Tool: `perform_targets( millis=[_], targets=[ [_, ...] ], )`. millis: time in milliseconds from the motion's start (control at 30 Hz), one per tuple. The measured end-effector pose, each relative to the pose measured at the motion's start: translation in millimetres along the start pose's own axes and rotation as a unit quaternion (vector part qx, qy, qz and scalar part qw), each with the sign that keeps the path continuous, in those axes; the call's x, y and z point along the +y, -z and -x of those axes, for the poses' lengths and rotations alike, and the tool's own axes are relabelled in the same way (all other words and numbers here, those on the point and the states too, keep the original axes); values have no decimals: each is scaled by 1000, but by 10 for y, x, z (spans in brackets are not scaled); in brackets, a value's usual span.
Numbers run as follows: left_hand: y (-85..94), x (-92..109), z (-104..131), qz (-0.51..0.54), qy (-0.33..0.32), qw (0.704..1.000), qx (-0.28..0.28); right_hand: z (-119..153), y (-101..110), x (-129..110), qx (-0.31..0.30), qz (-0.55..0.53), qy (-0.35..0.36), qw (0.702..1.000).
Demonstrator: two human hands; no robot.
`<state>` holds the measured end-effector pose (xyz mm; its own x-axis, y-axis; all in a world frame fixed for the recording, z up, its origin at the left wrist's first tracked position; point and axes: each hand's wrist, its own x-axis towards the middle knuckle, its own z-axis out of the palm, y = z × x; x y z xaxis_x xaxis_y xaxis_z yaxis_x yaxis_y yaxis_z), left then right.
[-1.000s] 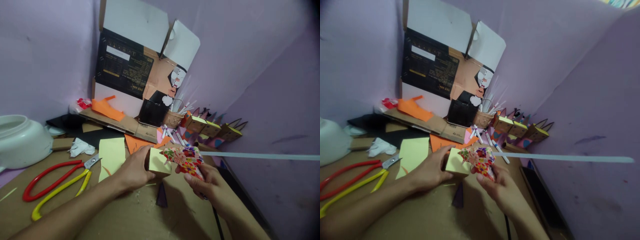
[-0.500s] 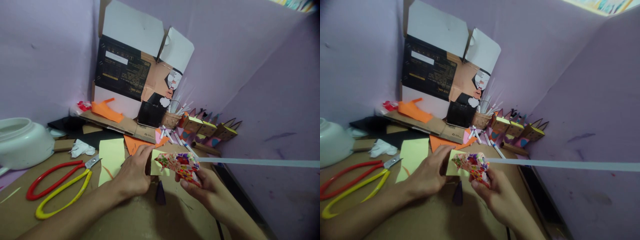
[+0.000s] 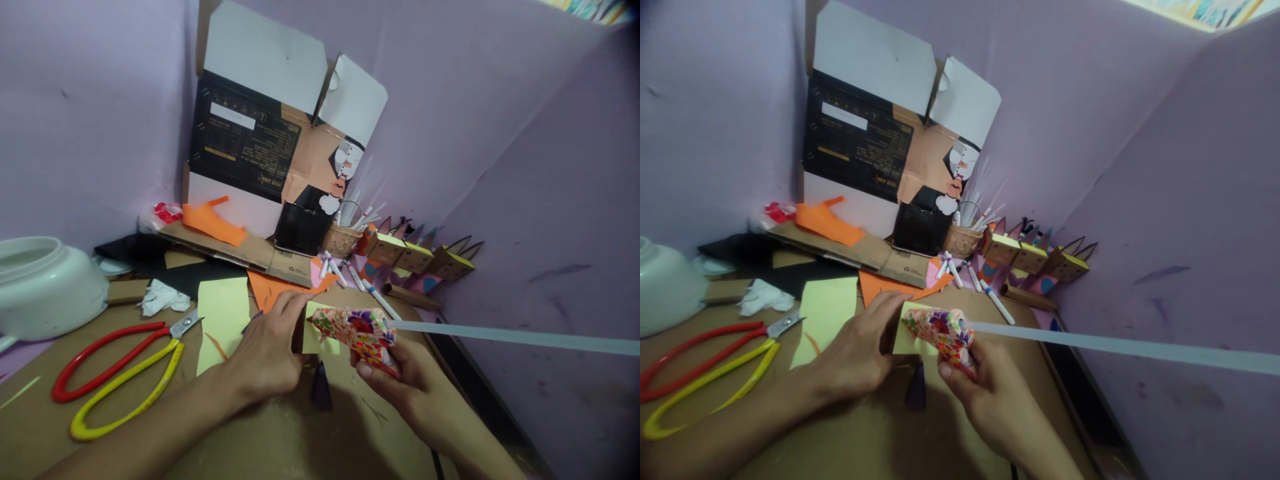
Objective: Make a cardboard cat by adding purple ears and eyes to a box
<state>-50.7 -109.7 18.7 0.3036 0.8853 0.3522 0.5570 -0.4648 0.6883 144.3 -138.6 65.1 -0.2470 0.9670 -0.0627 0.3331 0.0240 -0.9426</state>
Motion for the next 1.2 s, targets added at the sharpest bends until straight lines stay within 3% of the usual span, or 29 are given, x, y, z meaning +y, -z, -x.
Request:
perform_targets(
  millis=[1200],
  targets=[
    [24, 14, 1, -5, 15, 1000, 2, 5, 18, 66, 11, 49, 12, 999]
  ],
)
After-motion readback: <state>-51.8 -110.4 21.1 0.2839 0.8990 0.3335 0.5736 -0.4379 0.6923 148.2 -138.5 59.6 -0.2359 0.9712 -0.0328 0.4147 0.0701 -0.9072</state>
